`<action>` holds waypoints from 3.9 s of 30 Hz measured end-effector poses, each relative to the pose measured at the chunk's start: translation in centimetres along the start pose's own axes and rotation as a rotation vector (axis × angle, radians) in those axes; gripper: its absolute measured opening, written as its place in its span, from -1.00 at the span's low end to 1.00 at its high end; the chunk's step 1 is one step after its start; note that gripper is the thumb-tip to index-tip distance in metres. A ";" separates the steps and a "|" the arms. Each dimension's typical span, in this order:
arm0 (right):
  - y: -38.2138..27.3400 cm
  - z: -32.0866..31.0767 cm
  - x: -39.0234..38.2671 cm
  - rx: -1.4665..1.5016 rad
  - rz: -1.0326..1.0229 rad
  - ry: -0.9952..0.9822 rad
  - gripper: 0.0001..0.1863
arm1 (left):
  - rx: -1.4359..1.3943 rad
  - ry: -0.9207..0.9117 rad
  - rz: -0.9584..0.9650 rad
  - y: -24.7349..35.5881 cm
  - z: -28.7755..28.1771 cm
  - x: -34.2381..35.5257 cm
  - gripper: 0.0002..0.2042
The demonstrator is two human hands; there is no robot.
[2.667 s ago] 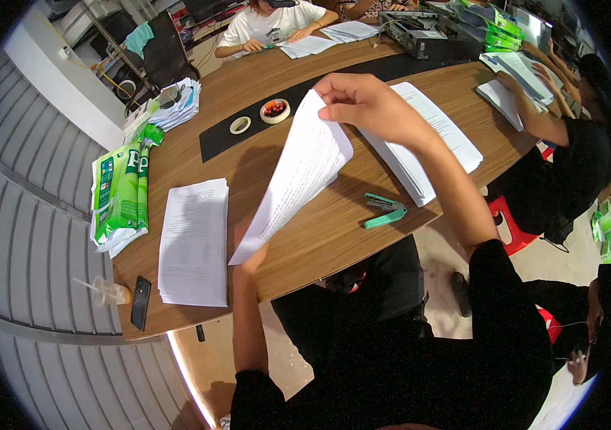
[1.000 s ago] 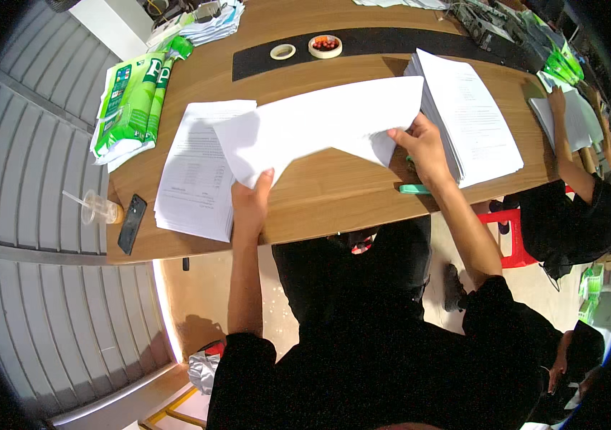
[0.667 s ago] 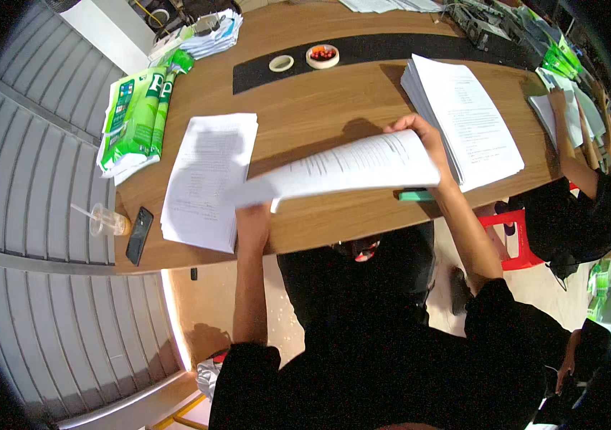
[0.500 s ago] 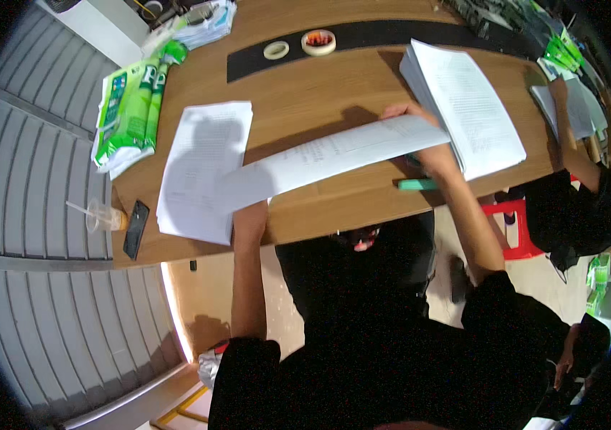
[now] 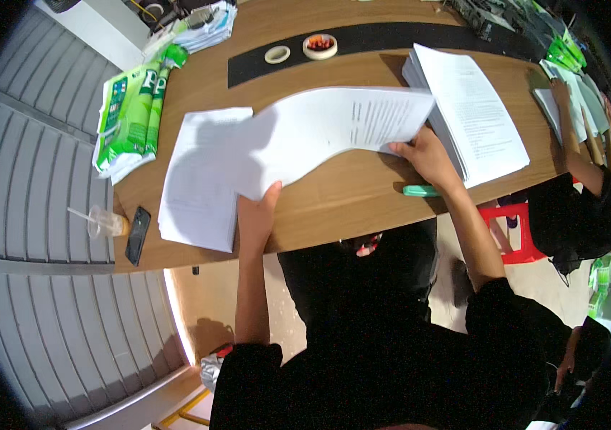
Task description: The person organizes and staples sets of printed papers by hand using a small stapler. The person aligns the edges of multiple sheets of paper, staples them together in the corner, and places the completed sets into a large stack on the table.
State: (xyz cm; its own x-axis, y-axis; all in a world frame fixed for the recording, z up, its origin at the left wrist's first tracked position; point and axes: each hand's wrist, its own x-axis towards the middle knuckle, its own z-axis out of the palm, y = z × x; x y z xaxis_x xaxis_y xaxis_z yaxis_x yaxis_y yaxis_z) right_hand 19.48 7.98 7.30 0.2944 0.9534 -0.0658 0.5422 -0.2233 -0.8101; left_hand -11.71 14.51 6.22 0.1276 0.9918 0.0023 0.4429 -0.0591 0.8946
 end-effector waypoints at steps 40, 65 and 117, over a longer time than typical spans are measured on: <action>2.9 0.2 -10.1 -0.633 -0.401 0.204 -0.58 | -0.604 -0.187 -0.438 -1.4 6.8 -14.0 -0.65; 1.8 8.8 -18.4 1.462 0.471 -0.141 -0.51 | -0.508 -0.202 -0.398 -1.5 6.0 -15.1 -0.63; -3.1 6.6 3.2 -0.530 -0.419 0.058 -0.47 | -0.583 -0.522 -0.479 -6.9 -1.5 -14.8 -0.63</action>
State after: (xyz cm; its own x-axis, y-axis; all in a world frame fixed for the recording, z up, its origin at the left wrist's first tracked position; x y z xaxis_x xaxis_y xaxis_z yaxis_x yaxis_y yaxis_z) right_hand 13.53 13.04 5.76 0.0086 0.9720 0.2349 0.9280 0.0797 -0.3638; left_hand -17.98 0.42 0.70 0.4929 0.7104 -0.5023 0.0523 0.5521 0.8322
